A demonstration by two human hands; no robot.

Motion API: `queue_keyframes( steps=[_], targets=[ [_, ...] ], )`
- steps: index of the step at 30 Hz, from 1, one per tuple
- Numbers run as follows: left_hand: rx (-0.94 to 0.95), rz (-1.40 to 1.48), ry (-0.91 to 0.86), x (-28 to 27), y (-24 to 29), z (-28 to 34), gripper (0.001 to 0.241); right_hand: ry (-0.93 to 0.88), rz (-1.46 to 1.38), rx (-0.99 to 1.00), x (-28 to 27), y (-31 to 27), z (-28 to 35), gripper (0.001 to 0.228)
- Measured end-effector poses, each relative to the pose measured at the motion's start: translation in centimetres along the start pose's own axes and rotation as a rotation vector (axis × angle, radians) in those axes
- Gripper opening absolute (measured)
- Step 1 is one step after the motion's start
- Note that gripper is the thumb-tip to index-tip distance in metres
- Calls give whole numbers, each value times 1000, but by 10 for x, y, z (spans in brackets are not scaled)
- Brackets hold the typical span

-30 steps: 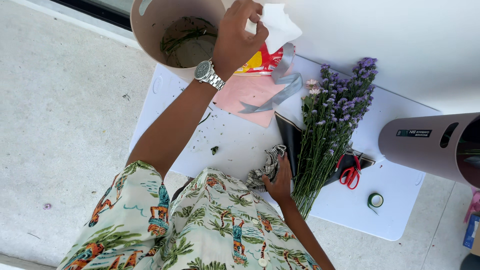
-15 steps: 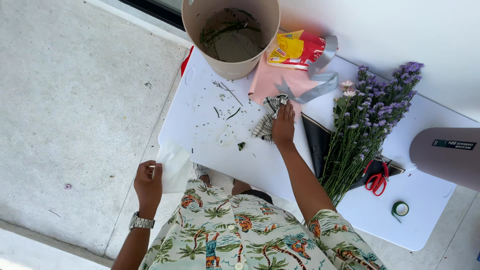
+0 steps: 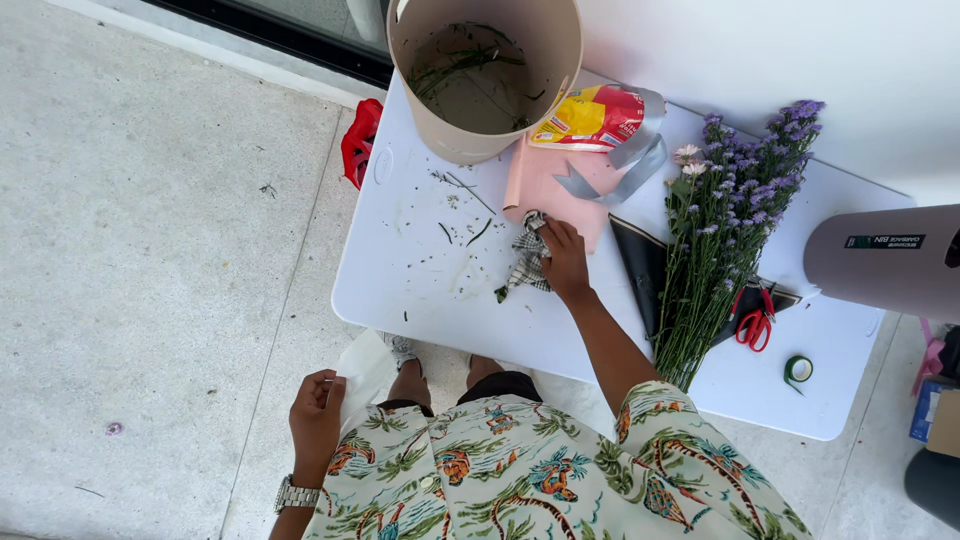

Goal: The person prepares purple flowers by trimming the stems with shears, cleaning the workspace with a cloth, and then gathering the stems together to tie them with a ribbon.

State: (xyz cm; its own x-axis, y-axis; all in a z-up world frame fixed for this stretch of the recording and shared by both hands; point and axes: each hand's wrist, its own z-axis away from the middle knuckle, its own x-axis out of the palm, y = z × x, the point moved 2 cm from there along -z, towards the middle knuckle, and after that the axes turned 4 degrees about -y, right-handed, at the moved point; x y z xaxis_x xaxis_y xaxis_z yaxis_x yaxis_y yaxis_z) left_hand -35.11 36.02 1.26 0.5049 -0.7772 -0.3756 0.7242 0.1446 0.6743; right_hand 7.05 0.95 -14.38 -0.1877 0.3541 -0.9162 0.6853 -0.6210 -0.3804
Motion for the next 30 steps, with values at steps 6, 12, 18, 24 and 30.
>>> queue_keyframes(
  steps=[6, 12, 18, 24, 30],
  targets=[
    [48, -173, -153, 9, 30, -27, 9, 139, -1, 242, -48, 4, 8, 61],
    [325, -276, -514, 140, 154, -86, 45, 107, 225, 672, -75, 88, -80, 74],
    [412, -581, -435, 294, 235, -158, 105, -271, 184, 460, -40, 95, -94, 64],
    [471, -596, -278, 390, 185, -262, 33, -6, -546, 718, -109, -51, 37, 56],
    [561, -345, -309, 408, 225, -256, 29, 406, -122, 775, -40, 11, 175, 67]
  ],
)
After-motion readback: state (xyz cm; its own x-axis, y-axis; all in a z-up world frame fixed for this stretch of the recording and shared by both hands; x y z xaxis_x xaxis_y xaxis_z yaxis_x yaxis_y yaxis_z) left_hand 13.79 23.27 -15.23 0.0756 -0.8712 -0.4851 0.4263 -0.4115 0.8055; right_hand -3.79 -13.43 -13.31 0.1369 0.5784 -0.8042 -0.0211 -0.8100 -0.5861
